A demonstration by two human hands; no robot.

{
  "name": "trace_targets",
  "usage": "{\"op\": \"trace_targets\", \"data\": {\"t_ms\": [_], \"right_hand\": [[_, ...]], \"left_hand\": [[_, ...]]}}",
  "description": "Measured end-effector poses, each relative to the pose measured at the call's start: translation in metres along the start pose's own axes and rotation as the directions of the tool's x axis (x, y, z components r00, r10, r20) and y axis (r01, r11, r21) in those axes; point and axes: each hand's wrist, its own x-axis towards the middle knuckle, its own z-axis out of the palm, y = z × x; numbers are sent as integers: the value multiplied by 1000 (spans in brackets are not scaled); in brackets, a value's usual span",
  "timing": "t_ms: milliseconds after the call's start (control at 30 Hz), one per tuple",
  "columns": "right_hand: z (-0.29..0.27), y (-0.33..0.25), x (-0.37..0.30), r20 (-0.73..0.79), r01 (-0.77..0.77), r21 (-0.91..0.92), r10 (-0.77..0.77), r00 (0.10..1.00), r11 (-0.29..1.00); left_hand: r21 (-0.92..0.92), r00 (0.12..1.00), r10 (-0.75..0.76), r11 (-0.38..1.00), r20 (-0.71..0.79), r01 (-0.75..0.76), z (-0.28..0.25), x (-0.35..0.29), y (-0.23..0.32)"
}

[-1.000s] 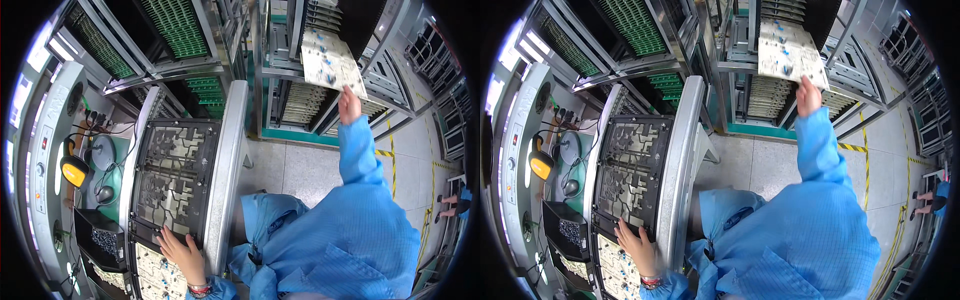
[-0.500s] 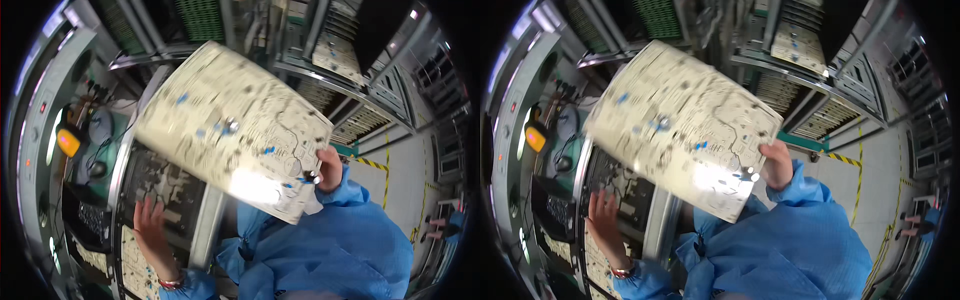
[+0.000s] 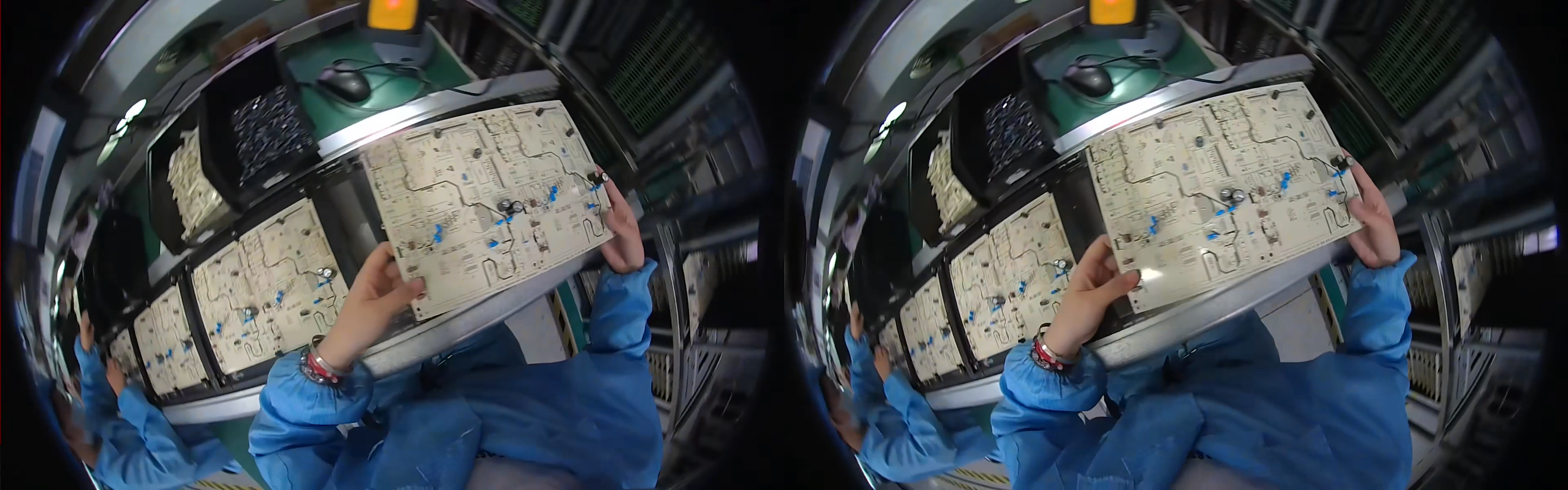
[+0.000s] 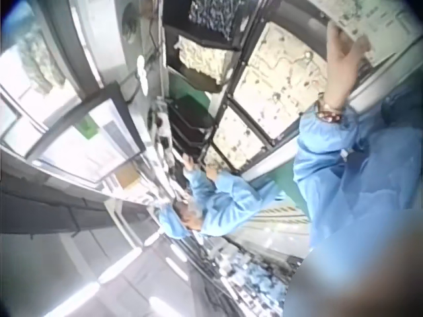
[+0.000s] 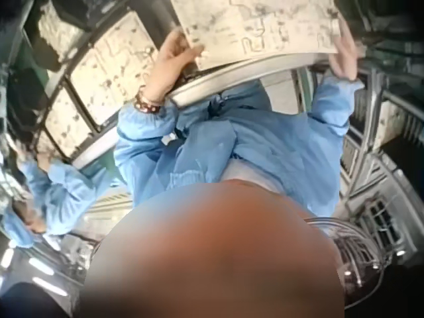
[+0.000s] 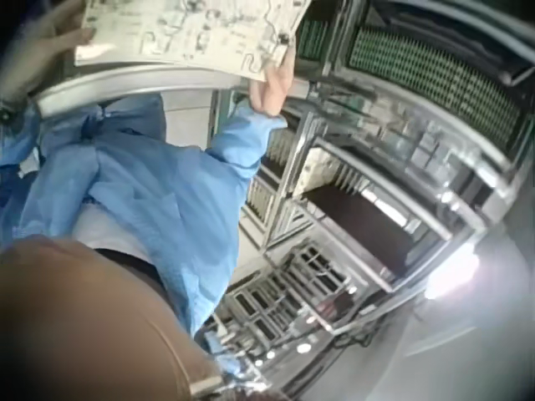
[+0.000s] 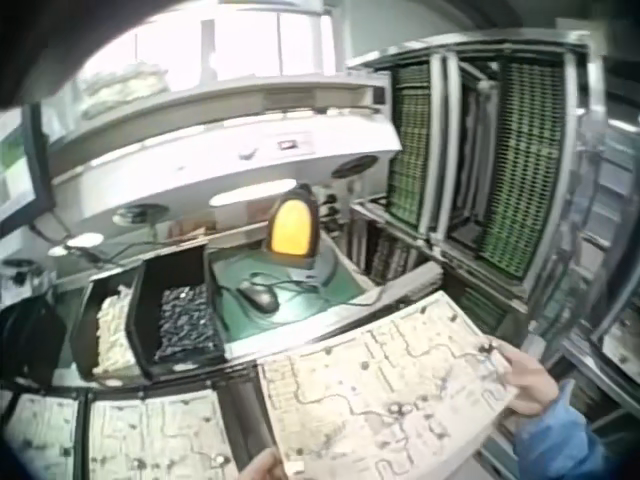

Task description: Manually placing small electronic components onto a board within a frame on an assembly line.

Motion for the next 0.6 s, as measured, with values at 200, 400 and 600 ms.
{"op": "trace_targets", "data": {"t_ms": [200, 400, 600], "right_hand": [[-26, 16, 38, -266, -55, -217, -5, 964, 975], [-33, 29, 57, -227, -99, -316, 26, 974, 943], [-15, 38, 57, -219, -105, -380, 21, 975, 919]], "left_hand": [[697, 964, 180, 717, -195, 7, -14, 2, 18], [652, 947, 193, 758, -255, 21, -25, 0, 14], [681, 945, 222, 732, -242, 3, -21, 1, 8]]}}
